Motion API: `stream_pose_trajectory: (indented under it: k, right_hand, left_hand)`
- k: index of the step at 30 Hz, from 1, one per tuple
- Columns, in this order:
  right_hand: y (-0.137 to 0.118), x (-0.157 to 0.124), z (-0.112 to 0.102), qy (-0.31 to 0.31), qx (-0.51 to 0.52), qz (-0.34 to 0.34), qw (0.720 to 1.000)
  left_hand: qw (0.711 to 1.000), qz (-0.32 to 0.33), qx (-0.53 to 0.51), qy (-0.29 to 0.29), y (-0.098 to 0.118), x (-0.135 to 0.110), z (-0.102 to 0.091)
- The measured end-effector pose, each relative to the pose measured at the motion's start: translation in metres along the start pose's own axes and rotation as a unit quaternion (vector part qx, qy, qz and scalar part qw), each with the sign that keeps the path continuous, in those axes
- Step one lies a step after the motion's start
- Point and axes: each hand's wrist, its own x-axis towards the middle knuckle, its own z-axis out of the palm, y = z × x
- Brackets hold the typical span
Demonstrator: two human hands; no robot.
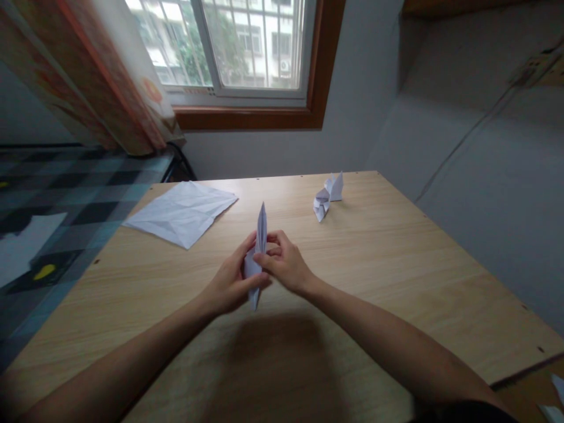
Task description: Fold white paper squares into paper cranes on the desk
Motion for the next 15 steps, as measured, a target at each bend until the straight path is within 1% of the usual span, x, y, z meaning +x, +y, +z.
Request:
stream_pose_trajectory:
  k: [2, 5, 10, 15]
  right_hand:
    - [0.0033, 0.001, -0.0008, -0.01, 0.022, 0.011, 1.0]
    - [0.0044, 0.0019, -0.0012, -0.012, 0.026, 0.019, 0.999]
    - [0.0044, 0.004, -0.0028, 0.008, -0.007, -0.021, 1.0]
    - [0.0044, 0.005, -0.0026, 0.011, -0.011, -0.023, 1.0]
  left_hand:
    - [1.0, -0.013, 0.014, -0.009, 0.0039, 0.0, -0.0013]
    - [0.999, -0.022, 0.022, -0.014, 0.0093, 0.0004, -0.0022]
    - [1.0, -0.023, 0.004, -0.014, 0.009, 0.0012, -0.0014]
    - [1.0, -0.016, -0.016, -0.011, 0.0052, 0.0011, -0.001]
